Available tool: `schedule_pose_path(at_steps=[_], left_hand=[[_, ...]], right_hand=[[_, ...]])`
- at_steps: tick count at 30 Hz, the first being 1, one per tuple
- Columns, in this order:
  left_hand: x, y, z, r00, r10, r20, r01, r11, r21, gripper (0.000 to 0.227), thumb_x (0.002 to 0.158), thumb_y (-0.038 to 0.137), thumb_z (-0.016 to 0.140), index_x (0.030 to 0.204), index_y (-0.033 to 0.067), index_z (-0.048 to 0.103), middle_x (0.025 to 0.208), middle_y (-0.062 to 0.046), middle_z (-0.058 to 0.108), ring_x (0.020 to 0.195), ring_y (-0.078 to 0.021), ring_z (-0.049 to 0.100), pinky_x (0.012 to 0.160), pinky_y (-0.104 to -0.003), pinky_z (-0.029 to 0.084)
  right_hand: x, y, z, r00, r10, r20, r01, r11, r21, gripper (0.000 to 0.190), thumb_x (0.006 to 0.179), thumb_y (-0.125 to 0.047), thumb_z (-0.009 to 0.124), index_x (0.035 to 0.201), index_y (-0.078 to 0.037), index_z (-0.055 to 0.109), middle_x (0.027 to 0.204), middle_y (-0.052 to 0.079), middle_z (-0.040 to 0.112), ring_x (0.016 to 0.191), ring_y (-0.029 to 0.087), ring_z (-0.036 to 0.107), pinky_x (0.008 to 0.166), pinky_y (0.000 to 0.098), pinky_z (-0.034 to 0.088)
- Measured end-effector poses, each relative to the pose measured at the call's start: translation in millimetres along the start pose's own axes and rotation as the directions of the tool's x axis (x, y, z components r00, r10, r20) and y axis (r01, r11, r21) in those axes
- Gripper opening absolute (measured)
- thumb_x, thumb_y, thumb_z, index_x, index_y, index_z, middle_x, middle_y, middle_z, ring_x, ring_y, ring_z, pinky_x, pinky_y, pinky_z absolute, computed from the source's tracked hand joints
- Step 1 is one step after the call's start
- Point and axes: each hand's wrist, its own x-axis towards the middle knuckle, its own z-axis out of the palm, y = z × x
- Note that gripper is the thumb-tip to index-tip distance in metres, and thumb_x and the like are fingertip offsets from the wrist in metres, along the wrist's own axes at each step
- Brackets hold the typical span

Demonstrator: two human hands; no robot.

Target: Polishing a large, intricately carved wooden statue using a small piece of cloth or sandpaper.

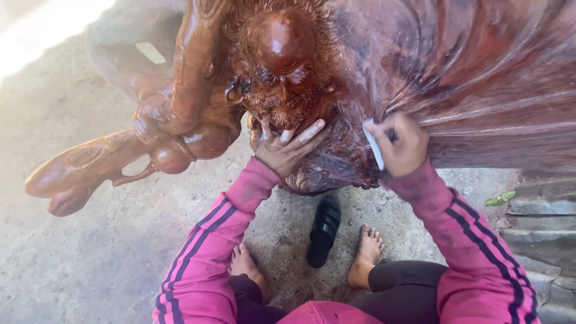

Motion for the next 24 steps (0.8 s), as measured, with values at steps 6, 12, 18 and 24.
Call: schedule_pose_path(at_steps=[6, 12, 18, 24], left_hand=[[4.7, 8.9, 2.1, 1.000, -0.010, 0.014, 0.010, 1.000, -0.007, 0.078, 0.084, 0.027, 0.057, 0.158, 0.0463, 0.037, 0.169, 0.017, 0.021, 0.156, -0.0358, -0.015, 0.108, -0.085, 0.001], [12.2, 14.7, -1.0, 0.997, -0.064, -0.049, 0.068, 0.994, 0.080, 0.067, 0.093, 0.020, 0.049, 0.154, 0.0469, 0.043, 0.167, 0.019, 0.025, 0.154, -0.0334, 0.005, 0.105, -0.088, 0.008], [11.5, 17.2, 5.2, 0.997, -0.069, -0.041, 0.071, 0.996, 0.055, 0.063, 0.093, 0.027, 0.047, 0.153, 0.0479, 0.043, 0.166, 0.024, 0.025, 0.153, -0.0293, 0.008, 0.106, -0.087, 0.005], [2.4, 21.7, 11.3, 0.997, -0.075, 0.003, 0.075, 0.996, 0.041, 0.066, 0.088, 0.032, 0.048, 0.151, 0.0475, 0.045, 0.165, 0.023, 0.027, 0.142, -0.0278, 0.024, 0.104, -0.088, 0.000]], right_hand=[[11.8, -14.2, 0.2, 1.000, 0.007, -0.019, -0.007, 1.000, 0.001, 0.023, 0.089, -0.014, 0.090, 0.082, -0.005, 0.069, 0.063, 0.014, 0.059, 0.059, 0.036, 0.061, 0.054, 0.0416, 0.046], [7.7, -7.4, 8.9, 0.994, 0.017, -0.106, -0.006, 0.995, 0.100, 0.022, 0.091, -0.011, 0.089, 0.084, -0.005, 0.069, 0.061, 0.010, 0.058, 0.055, 0.029, 0.060, 0.052, 0.0388, 0.045], [4.6, -21.0, -5.5, 0.998, 0.055, -0.030, -0.054, 0.998, 0.032, 0.022, 0.089, -0.010, 0.088, 0.081, -0.004, 0.069, 0.061, 0.013, 0.058, 0.057, 0.034, 0.061, 0.053, 0.0390, 0.045], [51.8, -33.8, 31.2, 0.981, -0.074, -0.179, 0.091, 0.992, 0.093, 0.024, 0.089, -0.009, 0.089, 0.081, -0.005, 0.068, 0.064, 0.011, 0.060, 0.058, 0.032, 0.062, 0.053, 0.0392, 0.046]])
